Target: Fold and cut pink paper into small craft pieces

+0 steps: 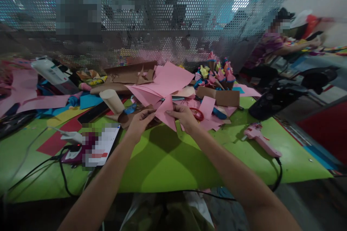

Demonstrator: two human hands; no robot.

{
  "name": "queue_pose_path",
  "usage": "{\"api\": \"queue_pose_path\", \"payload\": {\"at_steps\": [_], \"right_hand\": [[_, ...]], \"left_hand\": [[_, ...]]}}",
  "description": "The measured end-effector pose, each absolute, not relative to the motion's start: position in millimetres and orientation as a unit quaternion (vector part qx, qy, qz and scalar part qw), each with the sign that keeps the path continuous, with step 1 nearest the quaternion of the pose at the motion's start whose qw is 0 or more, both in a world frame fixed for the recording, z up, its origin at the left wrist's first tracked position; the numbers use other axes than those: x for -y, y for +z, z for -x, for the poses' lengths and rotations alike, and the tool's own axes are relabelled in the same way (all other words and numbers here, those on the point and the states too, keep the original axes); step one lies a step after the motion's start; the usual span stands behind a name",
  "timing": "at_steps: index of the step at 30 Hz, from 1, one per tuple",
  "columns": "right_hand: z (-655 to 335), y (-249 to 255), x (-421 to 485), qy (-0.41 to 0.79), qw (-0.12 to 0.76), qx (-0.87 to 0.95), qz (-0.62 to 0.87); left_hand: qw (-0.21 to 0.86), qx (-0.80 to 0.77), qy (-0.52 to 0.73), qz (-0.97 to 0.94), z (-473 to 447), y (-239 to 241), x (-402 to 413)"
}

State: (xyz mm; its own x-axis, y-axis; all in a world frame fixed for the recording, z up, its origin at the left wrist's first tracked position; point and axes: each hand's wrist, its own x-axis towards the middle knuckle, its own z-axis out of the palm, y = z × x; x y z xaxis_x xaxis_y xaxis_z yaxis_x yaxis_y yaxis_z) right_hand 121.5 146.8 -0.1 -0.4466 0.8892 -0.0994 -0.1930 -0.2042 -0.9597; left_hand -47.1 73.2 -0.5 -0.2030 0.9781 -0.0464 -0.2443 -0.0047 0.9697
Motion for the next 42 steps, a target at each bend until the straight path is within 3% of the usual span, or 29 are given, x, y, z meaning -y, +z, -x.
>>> {"api": "queue_pose_path", "payload": {"at_steps": [11,17,26,31,42], "right_hand": [[-120,4,-143,0.694,0.413,0.486,0.333],[-120,4,-145,0.673,0.418,0.504,0.343],[-118,7,-141,0.662,0.414,0.531,0.328],[-119,1,-143,0.68,0.43,0.513,0.3],[-115,-10,-140,0.67,0.442,0.515,0.301]], "left_hand": [[0.481,-0.506,0.604,-0.384,48,5,-70],[0.414,-0.533,0.598,-0.431,50,1,-71],[0.433,-0.522,0.617,-0.4,49,0,-71],[0.493,-0.474,0.609,-0.402,43,5,-69],[0.306,-0.554,0.58,-0.512,46,-1,-67]]}}
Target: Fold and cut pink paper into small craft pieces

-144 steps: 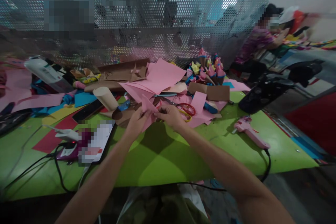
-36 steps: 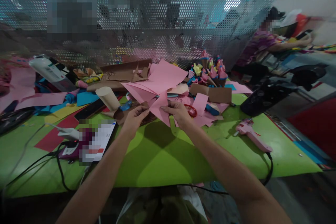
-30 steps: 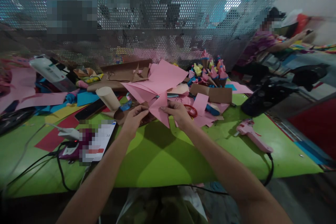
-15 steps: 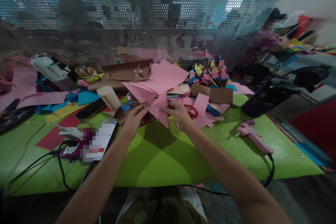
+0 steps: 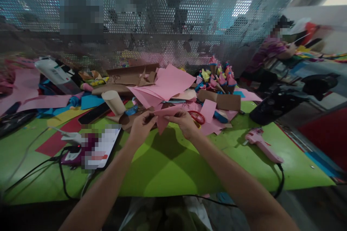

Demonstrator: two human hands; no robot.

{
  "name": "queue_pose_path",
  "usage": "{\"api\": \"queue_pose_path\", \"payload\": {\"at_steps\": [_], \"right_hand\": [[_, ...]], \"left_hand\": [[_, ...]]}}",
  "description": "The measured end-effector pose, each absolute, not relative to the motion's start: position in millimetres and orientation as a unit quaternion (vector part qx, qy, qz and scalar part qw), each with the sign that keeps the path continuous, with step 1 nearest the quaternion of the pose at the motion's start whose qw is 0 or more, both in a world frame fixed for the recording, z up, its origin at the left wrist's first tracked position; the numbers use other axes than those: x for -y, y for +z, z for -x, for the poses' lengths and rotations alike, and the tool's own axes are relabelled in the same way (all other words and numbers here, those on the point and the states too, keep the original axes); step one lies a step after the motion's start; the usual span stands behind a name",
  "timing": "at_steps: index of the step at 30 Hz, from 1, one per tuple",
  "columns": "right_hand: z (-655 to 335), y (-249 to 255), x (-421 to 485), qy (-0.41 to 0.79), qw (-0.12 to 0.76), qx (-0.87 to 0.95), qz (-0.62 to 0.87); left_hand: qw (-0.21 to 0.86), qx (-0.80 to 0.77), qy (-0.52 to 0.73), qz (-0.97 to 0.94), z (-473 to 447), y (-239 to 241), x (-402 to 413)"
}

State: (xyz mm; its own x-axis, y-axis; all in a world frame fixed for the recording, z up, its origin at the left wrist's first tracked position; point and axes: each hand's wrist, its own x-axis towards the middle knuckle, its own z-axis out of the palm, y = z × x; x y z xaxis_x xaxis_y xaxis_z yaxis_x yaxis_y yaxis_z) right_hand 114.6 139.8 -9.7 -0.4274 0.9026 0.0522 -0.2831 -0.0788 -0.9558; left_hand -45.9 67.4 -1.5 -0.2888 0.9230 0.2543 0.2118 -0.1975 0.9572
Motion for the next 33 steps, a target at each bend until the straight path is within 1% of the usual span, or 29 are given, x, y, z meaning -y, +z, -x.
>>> {"api": "queue_pose_path", "payload": {"at_steps": [3,9,16,21,26,33], "right_hand": [[-114,-7,-140,0.664,0.443,0.517,0.31],[-113,-3,-137,0.65,0.441,0.537,0.307],[-111,-2,-133,0.644,0.441,0.542,0.311],[-113,1,-134,0.673,0.446,0.509,0.3],[-113,2,-134,0.711,0.425,0.476,0.296],[-117,6,-133,0.716,0.43,0.504,0.221]], "left_hand": [[0.298,-0.546,0.574,-0.533,45,1,-67],[0.372,-0.515,0.627,-0.451,44,2,-69],[0.419,-0.517,0.637,-0.39,45,4,-69],[0.461,-0.503,0.644,-0.347,44,9,-69],[0.501,-0.484,0.644,-0.315,44,13,-69],[0.522,-0.463,0.64,-0.321,45,13,-66]]}}
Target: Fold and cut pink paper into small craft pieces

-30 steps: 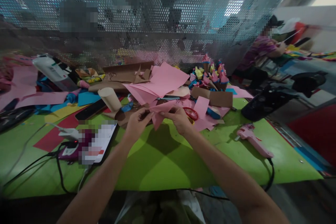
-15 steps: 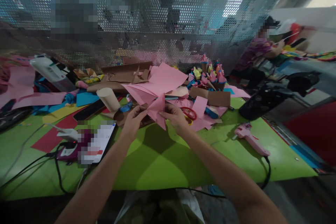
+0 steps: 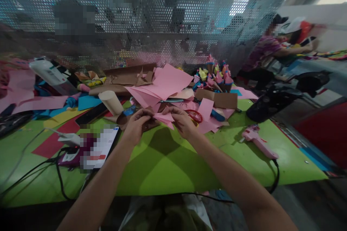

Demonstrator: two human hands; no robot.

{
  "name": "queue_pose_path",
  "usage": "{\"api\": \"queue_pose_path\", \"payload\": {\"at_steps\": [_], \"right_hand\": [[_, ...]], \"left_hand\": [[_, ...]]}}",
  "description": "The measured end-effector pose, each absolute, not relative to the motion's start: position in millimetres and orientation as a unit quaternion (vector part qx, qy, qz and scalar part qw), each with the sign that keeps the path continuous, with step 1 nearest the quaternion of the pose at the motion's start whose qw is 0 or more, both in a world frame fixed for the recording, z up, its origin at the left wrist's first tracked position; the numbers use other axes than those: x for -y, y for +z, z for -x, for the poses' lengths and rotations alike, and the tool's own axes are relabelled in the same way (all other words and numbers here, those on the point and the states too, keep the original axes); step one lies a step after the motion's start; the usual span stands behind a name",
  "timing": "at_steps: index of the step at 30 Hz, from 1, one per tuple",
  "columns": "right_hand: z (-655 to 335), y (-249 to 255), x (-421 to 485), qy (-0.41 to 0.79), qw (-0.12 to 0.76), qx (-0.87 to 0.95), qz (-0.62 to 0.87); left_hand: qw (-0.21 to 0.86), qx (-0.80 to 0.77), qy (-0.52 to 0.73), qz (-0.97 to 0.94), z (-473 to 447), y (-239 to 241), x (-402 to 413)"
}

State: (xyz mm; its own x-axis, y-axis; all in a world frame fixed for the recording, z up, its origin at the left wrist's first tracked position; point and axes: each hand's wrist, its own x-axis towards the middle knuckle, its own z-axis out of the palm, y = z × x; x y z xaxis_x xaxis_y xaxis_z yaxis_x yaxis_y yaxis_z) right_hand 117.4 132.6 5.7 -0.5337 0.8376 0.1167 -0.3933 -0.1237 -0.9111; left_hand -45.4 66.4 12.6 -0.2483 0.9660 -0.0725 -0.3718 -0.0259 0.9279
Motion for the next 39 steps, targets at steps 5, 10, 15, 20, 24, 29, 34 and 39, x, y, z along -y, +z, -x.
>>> {"api": "queue_pose_path", "payload": {"at_steps": [5,10,15,20,24,29,34,39], "right_hand": [[-117,6,-135,0.676,0.434,0.545,0.241],[-119,5,-139,0.646,0.416,0.583,0.265],[-119,6,-139,0.641,0.392,0.608,0.255],[-118,7,-138,0.654,0.428,0.563,0.268],[-117,8,-138,0.683,0.428,0.537,0.249],[-113,5,-137,0.674,0.465,0.522,0.24],[-111,-1,-140,0.647,0.477,0.537,0.256],[-112,-1,-140,0.636,0.488,0.536,0.264]], "left_hand": [[0.523,-0.455,0.627,-0.354,47,15,-66],[0.49,-0.496,0.572,-0.432,46,15,-65],[0.466,-0.516,0.495,-0.521,46,10,-66],[0.471,-0.517,0.576,-0.424,44,6,-69],[0.478,-0.507,0.638,-0.329,44,4,-72],[0.494,-0.486,0.644,-0.324,41,2,-72],[0.539,-0.487,0.58,-0.369,37,8,-66],[0.569,-0.483,0.551,-0.374,34,11,-63]]}}
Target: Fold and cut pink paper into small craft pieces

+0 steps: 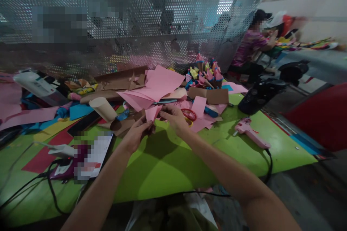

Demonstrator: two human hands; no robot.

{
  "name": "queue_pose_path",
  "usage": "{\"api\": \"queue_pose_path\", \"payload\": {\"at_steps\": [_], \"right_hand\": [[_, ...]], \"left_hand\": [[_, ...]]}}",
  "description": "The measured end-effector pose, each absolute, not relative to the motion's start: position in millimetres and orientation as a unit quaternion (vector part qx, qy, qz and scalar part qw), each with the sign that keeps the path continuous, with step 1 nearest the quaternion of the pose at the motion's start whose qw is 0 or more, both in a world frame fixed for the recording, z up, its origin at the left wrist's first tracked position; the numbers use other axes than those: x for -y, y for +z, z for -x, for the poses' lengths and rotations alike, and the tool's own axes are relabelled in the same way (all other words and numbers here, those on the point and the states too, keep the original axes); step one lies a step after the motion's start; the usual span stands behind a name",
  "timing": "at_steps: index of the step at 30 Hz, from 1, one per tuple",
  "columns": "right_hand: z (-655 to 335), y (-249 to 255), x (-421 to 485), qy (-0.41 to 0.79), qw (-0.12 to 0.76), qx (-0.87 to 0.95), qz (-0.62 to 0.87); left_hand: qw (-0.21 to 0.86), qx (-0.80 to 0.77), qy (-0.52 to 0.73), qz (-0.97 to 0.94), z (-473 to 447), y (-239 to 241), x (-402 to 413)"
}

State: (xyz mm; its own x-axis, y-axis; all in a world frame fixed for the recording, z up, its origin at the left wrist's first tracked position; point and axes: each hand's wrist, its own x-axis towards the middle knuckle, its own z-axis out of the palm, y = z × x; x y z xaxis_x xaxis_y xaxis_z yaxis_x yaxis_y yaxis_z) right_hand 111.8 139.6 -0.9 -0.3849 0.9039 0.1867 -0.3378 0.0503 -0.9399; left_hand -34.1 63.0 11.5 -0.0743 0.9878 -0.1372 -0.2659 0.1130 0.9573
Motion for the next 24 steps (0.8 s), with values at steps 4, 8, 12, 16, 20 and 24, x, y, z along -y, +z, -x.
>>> {"api": "queue_pose_path", "payload": {"at_steps": [4,8,12,16,20,24], "right_hand": [[-111,2,-138,0.636,0.483,0.538,0.27],[-110,2,-139,0.625,0.473,0.552,0.283],[-109,3,-138,0.594,0.496,0.555,0.306],[-110,8,-135,0.524,0.549,0.565,0.324],[-111,10,-133,0.501,0.538,0.599,0.317],[-111,9,-133,0.517,0.531,0.593,0.316]], "left_hand": [[0.561,-0.483,0.546,-0.392,34,10,-63],[0.534,-0.499,0.528,-0.434,33,9,-64],[0.512,-0.509,0.535,-0.44,32,6,-66],[0.479,-0.517,0.557,-0.439,31,5,-67],[0.464,-0.522,0.555,-0.451,30,6,-67],[0.45,-0.523,0.554,-0.466,30,3,-68]]}}
